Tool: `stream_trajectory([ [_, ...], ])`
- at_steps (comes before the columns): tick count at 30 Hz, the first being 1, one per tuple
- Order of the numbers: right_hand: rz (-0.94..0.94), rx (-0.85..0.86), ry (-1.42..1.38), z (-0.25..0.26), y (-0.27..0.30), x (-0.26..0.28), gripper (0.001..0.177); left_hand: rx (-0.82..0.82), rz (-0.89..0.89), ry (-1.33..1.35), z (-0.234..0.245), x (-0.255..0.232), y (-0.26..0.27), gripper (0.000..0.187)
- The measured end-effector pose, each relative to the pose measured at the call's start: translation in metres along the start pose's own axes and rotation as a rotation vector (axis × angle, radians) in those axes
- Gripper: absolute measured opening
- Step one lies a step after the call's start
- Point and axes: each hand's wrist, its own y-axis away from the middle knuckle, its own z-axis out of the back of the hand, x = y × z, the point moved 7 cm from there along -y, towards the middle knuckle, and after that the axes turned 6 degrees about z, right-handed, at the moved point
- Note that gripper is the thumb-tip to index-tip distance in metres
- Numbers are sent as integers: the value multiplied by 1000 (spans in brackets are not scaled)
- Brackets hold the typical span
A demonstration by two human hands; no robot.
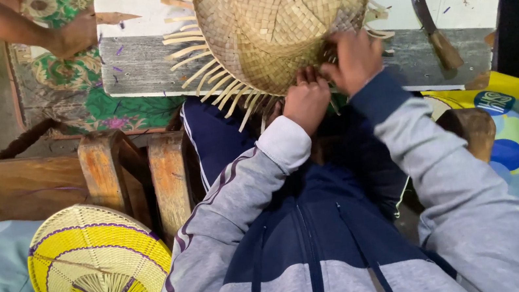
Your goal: Finishing a hand-woven straw hat by tucking in loose straw ends around the brim and shaping the crown.
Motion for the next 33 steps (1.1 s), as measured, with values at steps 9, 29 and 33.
stream_trajectory([
  [9,284,-421,117,3,-29,-27,50,41,-39,-43,-3,-1,4,43],
  [29,290,-266,198,-15,-7,1,54,-61,-49,22,32,20,1,38],
  [33,210,-288,142,-13,-6,4,47,-86,-33,59,33,19,1,35],
])
